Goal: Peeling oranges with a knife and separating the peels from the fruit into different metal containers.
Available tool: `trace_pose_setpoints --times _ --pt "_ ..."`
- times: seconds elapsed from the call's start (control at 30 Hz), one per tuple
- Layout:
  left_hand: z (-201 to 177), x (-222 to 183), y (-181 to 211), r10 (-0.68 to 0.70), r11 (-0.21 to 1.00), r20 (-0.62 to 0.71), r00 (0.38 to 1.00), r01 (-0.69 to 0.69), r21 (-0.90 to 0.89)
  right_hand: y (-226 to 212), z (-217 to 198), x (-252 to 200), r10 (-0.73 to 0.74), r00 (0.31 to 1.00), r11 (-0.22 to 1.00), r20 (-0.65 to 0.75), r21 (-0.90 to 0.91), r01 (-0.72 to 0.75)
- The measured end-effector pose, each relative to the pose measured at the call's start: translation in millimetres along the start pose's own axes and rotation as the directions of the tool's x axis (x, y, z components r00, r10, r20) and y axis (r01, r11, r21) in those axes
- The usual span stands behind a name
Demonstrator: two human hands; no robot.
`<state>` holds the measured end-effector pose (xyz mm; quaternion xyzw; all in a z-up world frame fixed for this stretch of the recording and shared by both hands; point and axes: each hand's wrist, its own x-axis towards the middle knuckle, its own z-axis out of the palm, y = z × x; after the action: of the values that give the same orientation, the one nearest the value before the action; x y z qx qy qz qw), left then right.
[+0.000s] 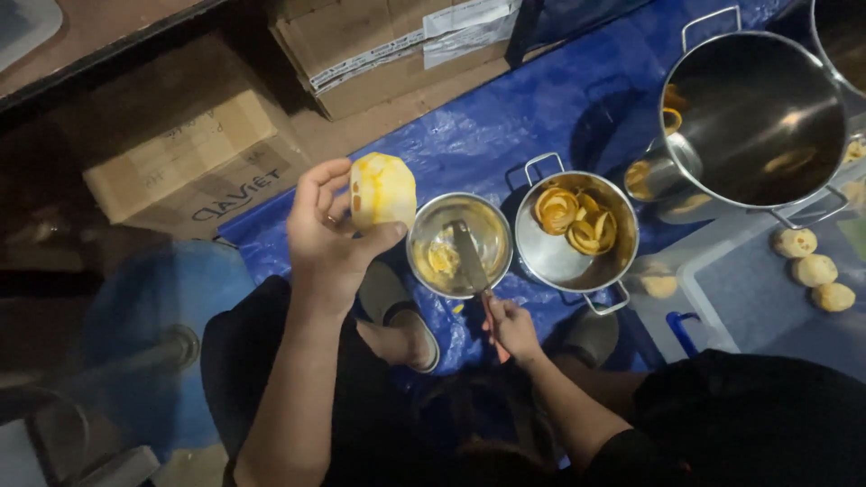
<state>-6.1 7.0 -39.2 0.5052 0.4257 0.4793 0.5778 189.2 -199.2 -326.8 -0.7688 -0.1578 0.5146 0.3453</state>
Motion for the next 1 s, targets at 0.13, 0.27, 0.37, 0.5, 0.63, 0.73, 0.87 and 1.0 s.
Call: trace_pose_setpoints --times 0.13,0.27,0.37,0.5,0.63,0.73,0.87,1.0 --pt "8 -3 -7 -0.033 0.994 0.006 0.999 0.034 -0.101 13 -6 -4 0.045 0.999 0.998 -0.003 -0.033 -0.045" --pt "10 -4 -8 -0.067 0.985 -0.012 0.998 0.064 -0.159 26 -11 9 -0.031 0.994 0.966 -0.101 -0.257 0.004" --pt "9 -4 0 -0.051 0.986 -0.042 0.998 0.043 -0.164 -4 -10 -2 -0.147 0.972 0.889 -0.185 -0.456 0.048" --pt "8 0 3 -0.042 0.987 -0.103 0.994 0.025 -0.158 -40 -5 -6 -0.252 0.946 0.677 -0.204 -0.736 0.022" --pt "1 3 -1 -0.054 0.991 -0.154 0.987 0.035 -0.127 -33 -3 25 -0.303 0.942 0.558 -0.144 -0.828 0.053" --pt "-6 3 1 -0.08 0.992 -0.169 0.982 0.063 -0.105 -25 7 29 -0.391 0.915 0.376 -0.101 -0.925 0.058" --pt "-3 1 13 -0.04 0.996 -0.227 0.973 0.022 -0.083 29 32 20 -0.561 0.793 0.338 0.239 -0.808 0.483" --pt "4 1 26 -0.13 0.983 -0.242 0.962 0.093 -0.158 138 65 65 -0.455 0.89 0.483 0.023 -0.833 0.269"
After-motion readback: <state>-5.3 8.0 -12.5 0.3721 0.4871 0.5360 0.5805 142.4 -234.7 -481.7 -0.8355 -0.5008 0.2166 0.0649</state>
